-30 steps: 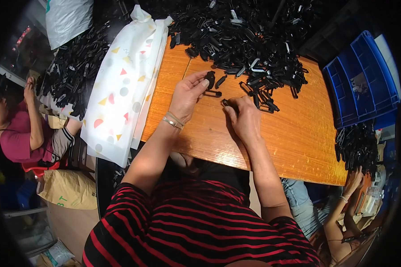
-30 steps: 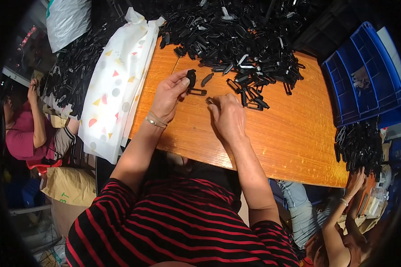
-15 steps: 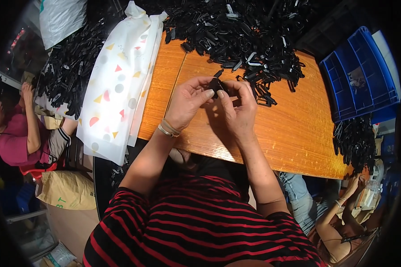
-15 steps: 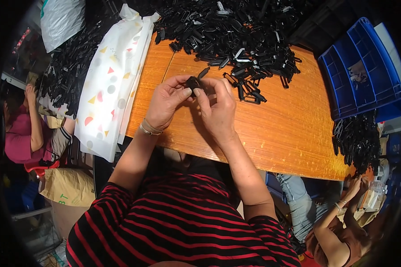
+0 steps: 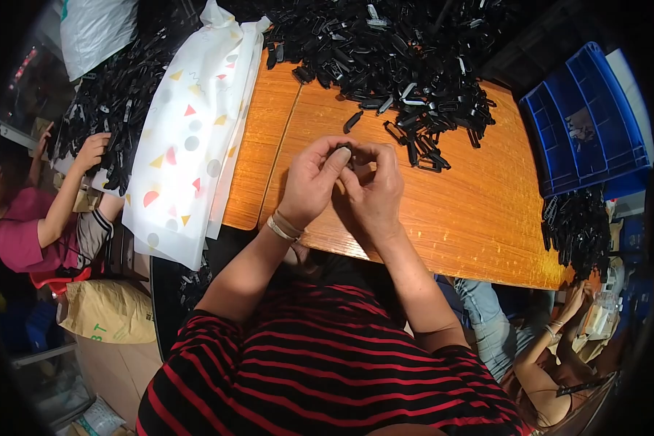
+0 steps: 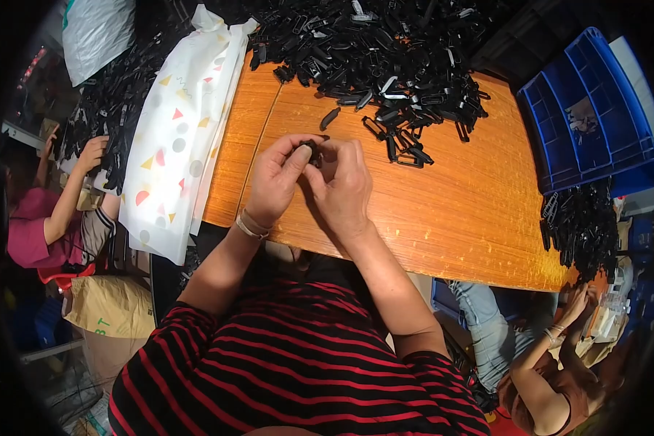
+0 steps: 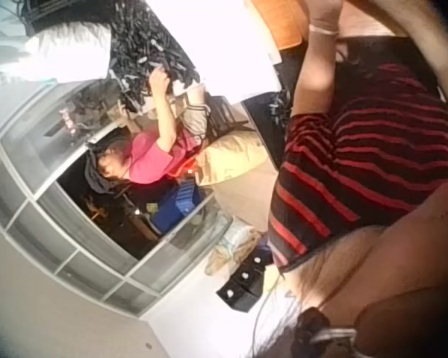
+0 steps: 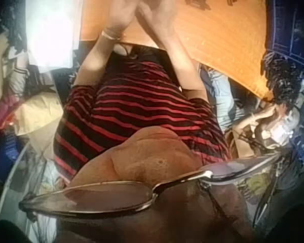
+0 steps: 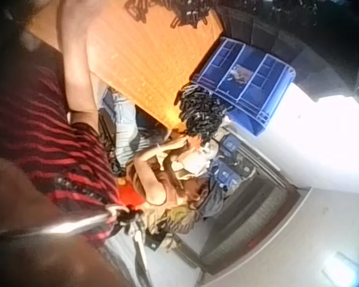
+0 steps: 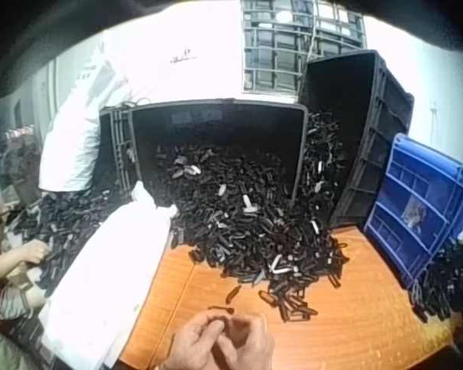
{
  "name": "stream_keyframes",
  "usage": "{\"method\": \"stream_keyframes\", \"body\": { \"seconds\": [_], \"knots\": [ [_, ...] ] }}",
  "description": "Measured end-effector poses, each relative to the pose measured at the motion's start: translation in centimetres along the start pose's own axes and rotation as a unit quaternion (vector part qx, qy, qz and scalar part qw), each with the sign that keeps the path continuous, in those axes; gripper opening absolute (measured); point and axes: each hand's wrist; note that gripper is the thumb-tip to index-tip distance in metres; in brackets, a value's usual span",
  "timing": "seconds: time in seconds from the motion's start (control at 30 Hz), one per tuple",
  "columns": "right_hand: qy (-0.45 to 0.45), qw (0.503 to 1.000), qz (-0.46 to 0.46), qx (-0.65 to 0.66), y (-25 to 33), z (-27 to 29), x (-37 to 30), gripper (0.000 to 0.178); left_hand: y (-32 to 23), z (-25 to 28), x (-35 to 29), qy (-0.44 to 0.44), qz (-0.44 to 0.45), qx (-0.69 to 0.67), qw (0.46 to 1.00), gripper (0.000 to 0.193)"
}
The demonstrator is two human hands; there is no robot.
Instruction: Assembling small black plastic clips by snapping two parts together from a large pile on a workbench.
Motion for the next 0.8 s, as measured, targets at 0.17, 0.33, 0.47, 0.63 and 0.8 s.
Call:
{"method": "stream_keyframes", "body": {
  "seconds": [0.17,0.33,0.47,0.63,0.8],
  "knots": [
    [0.031,0.996,-0.061,0.063,0.5,-0.8,-0.6,0.040,0.5,0.1,-0.5,0.031,0.006,-0.022,0.999,0.019],
    [0.126,0.987,-0.071,0.064,-0.7,-1.5,-1.3,0.031,1.1,1.5,-1.6,0.007,0.052,-0.029,0.998,0.025],
    [0.252,0.958,-0.112,0.077,-0.6,-0.2,0.6,0.033,-0.2,3.1,-0.5,0.039,0.103,-0.012,0.994,0.028],
    [0.162,0.980,0.054,-0.102,-1.0,-0.1,3.8,0.034,-0.2,5.9,7.5,-0.148,0.089,0.175,0.969,0.012],
    [0.191,0.945,0.058,-0.261,-3.2,-2.2,4.3,0.021,2.4,9.3,14.6,-0.026,-0.051,0.594,0.803,0.025]
  ]
}}
Point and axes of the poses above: each hand's wrist, its own x-axis towards the middle knuckle, its own z-axis out of the back of the hand, y = z × x, and after that the axes turned 9 degrees about -z, right-handed
